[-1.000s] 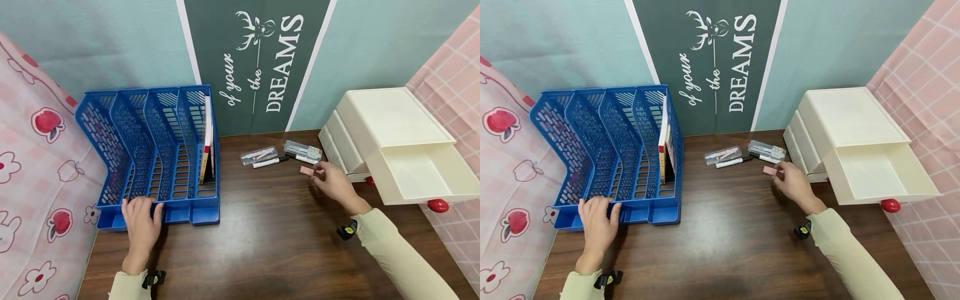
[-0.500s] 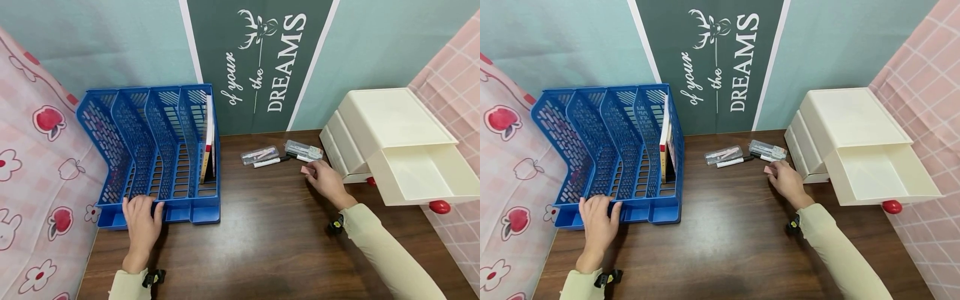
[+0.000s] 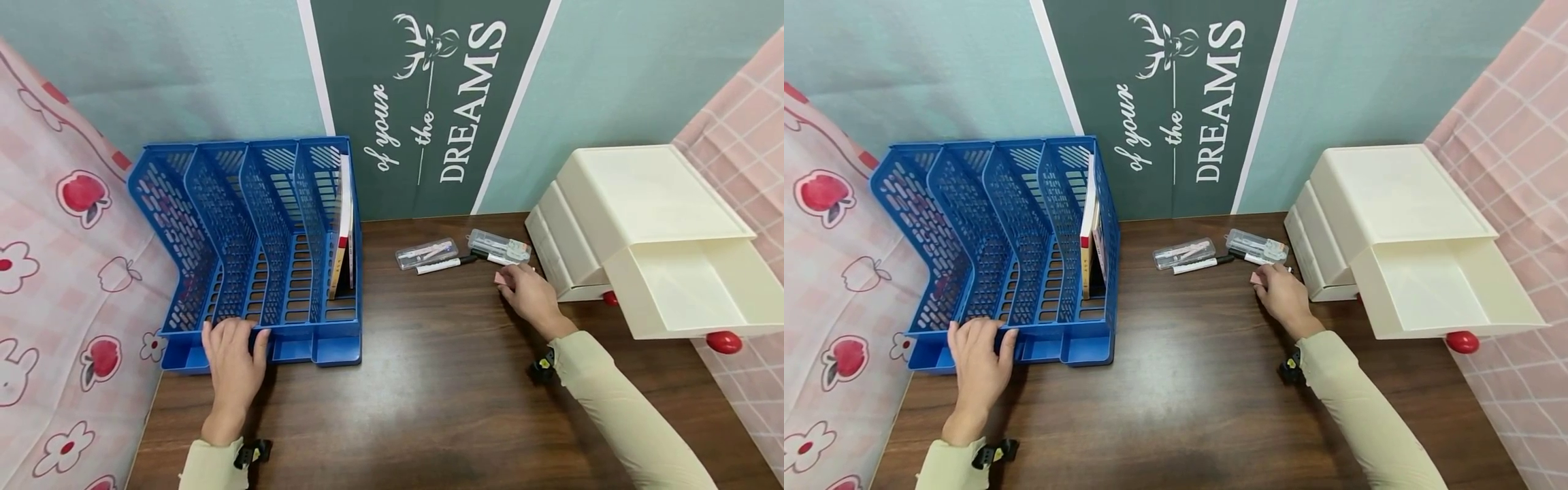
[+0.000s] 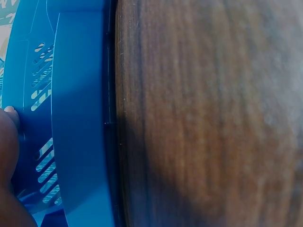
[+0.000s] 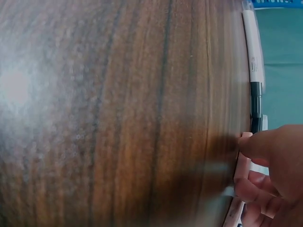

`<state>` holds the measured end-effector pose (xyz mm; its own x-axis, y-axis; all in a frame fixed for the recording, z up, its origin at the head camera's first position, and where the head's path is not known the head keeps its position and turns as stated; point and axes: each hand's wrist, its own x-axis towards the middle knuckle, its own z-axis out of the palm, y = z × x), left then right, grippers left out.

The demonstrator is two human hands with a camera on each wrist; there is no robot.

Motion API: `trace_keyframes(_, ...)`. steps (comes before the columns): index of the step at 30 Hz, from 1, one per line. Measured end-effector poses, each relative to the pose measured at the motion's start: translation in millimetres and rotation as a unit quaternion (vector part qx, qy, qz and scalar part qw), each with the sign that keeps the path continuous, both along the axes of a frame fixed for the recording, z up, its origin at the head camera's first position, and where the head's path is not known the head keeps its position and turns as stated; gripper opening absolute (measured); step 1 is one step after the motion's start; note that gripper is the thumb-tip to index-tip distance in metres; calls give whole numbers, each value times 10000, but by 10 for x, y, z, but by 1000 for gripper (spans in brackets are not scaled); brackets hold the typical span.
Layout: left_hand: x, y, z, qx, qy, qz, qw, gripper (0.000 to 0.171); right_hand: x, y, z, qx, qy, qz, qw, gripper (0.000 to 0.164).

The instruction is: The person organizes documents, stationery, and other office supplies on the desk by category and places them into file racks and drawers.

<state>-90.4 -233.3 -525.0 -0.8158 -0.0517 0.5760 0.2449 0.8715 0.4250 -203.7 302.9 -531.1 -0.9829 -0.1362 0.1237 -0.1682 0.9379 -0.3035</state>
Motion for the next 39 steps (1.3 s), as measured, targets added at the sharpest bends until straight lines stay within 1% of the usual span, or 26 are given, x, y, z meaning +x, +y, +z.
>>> trace_keyframes(5,3,8,2,25,-31,1,10000,19,4,27,1,-11,-98,-6,10000,25)
trace_keyframes(9,10,11,2,59,78,-25,9999,20,36,24,13,-39,-212,-37,9998,23)
trace_keyframes(12,12,12,-2,89,167,-50,9998,20,64,13,20,-71,-260,18,9996,26)
trace_keyframes(16,12,11,-10,96,170,-58,9998,19,99,12,29,11,-211,133,9997,31)
trace_keyframes(22,10,10,-16,76,131,-41,9999,19,147,10,63,-19,-163,252,9995,25)
trace_keyframes(27,7,14,-15,78,149,-30,9999,18,166,11,93,-113,-187,298,9993,24)
trace_keyframes(32,12,13,-12,65,144,-28,9999,18,190,5,158,-120,-247,309,9991,24)
trace_keyframes(39,3,11,-8,60,191,-46,9998,19,219,-55,313,-232,-193,395,9988,20)
